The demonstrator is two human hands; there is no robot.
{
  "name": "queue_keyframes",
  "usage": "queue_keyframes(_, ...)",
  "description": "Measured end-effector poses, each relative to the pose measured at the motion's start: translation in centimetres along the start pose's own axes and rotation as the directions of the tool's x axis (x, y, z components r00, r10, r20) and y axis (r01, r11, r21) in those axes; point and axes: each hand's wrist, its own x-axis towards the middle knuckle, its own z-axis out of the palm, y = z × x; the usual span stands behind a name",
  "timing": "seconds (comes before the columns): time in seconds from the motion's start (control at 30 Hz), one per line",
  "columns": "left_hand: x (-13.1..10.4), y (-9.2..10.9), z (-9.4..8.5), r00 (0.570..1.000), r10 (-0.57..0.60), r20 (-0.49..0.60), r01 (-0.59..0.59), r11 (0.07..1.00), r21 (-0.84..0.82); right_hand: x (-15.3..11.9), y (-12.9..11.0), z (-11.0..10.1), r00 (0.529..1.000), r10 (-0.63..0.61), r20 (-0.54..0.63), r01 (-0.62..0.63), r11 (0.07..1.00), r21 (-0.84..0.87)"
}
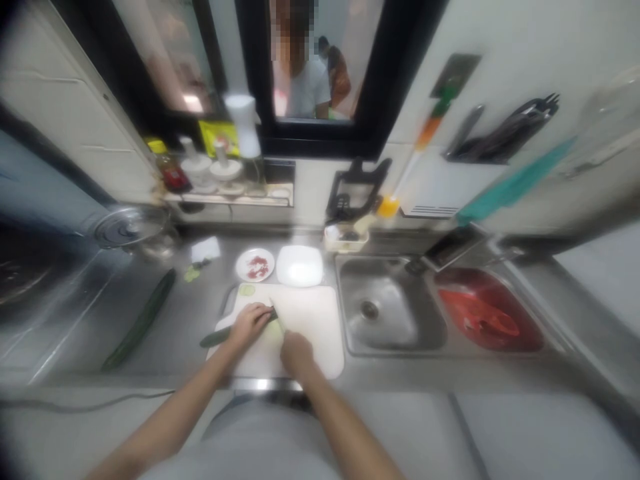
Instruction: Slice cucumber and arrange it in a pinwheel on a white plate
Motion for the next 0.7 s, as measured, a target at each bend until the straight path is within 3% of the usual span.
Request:
queue_keyframes(0.17, 0.0, -0.1, 0.0, 1.0, -0.002, 0.001, 0.002, 1.0, 0.0, 0.3, 0.0, 0.4, 1.0, -0.007, -0.026, 0.007, 1.0, -0.002)
queue_keyframes(0.47, 0.1, 0.0, -0.1, 1.0, -0.006, 0.008, 0.006, 1.0, -0.008, -1.5, 0.2, -0.2, 0.999, 0.017, 0.04, -0.016, 1.0, -0.027)
queue_keyframes(0.7, 0.1, -0.1, 0.1, 1.0, 0.004, -0.012, -0.004, 1.0, -0.007, -1.1, 0.0, -0.4, 0.999, 0.024, 0.04, -0.023, 0.999, -0.026)
